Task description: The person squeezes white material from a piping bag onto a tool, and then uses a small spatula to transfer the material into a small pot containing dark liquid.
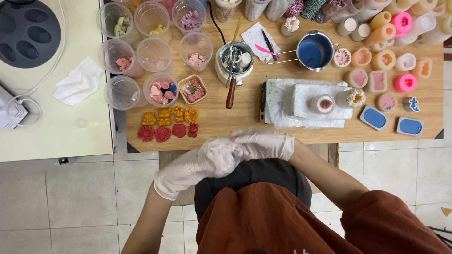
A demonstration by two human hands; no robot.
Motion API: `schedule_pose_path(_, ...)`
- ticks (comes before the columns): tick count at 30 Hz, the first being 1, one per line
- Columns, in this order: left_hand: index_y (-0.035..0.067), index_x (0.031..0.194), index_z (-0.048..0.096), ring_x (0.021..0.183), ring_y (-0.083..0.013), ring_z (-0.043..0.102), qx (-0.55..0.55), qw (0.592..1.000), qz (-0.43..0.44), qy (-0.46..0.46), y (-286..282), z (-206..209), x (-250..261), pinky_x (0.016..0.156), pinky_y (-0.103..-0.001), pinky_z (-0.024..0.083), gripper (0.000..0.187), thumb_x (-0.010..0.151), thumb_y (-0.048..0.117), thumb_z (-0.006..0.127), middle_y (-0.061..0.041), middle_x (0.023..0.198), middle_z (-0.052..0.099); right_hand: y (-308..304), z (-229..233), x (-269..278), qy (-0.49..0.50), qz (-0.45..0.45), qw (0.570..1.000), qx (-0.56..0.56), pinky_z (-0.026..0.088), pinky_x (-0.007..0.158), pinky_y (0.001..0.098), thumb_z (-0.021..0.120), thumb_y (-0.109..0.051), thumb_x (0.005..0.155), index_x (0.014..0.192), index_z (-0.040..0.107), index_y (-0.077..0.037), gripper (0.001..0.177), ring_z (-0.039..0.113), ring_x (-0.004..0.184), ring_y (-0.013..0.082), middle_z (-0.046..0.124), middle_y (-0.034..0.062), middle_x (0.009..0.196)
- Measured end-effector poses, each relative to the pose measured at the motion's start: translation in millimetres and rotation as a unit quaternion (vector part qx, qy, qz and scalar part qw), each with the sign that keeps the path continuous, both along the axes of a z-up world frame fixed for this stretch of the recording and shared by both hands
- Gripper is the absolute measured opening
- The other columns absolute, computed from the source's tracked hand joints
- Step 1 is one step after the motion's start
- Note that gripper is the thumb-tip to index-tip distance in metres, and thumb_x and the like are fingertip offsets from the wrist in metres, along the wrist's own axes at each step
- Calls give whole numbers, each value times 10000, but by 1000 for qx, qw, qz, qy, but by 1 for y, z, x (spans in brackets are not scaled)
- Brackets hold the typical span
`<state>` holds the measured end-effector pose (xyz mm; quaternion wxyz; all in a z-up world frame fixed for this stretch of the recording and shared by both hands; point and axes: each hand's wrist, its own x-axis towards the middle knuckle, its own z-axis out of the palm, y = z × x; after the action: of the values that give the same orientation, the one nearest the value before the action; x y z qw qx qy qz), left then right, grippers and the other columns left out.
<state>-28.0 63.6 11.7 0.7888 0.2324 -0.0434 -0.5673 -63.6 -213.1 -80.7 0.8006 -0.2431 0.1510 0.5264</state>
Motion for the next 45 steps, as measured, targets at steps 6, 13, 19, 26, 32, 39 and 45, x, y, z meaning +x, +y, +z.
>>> schedule_pose_path(6,-2,1142,602,1052,-198,706,286,949,132,13,12,-25,-5,968,-378,572,256,894,45,648,-132,1146,684,-7,27,18,-141,-146,967,-157,509,819,257,666,-163,970,1075,635,-84,135,622,902,96,648,-18,985)
schedule_pose_path(13,81,796,546,758,-74,605,423,857,272,-116,10,-86,-8,706,-254,520,184,866,-5,693,-11,825,639,0,42,26,-169,-208,949,-167,517,815,307,715,-59,1003,941,566,-80,163,630,880,124,631,20,931)
schedule_pose_path(19,102,682,405,699,-33,386,543,692,333,-339,10,-69,7,590,-244,390,458,905,132,804,33,700,445,16,45,67,-149,-247,922,-257,598,716,362,652,-48,907,935,609,-56,52,691,774,166,714,53,919)
schedule_pose_path(26,17,798,445,889,-185,718,308,868,367,133,51,18,32,822,-346,580,142,894,3,548,-113,904,713,53,32,122,-221,-211,898,-318,604,631,345,683,-77,966,1032,644,-25,92,659,706,148,660,49,828)
schedule_pose_path(32,71,1018,496,786,-193,498,441,776,441,-90,110,-23,58,628,-376,388,219,1044,68,713,-144,978,564,84,53,165,-344,-120,849,-382,622,554,327,643,-199,1020,1037,678,50,253,714,752,161,686,70,899)
schedule_pose_path(39,162,1214,564,836,-132,637,383,671,630,-78,215,-92,197,821,-346,636,321,930,16,589,-53,1077,633,97,83,124,-407,-79,820,-395,572,860,337,552,-232,1012,1376,588,-68,401,686,1008,165,711,63,1208)
schedule_pose_path(45,-10,1401,428,1265,-301,545,633,399,555,-363,273,-163,260,1090,-386,419,540,1004,97,777,-183,1387,522,16,110,66,-330,-162,848,-381,601,809,324,438,-277,1057,1373,578,-58,409,709,906,172,718,91,1175)
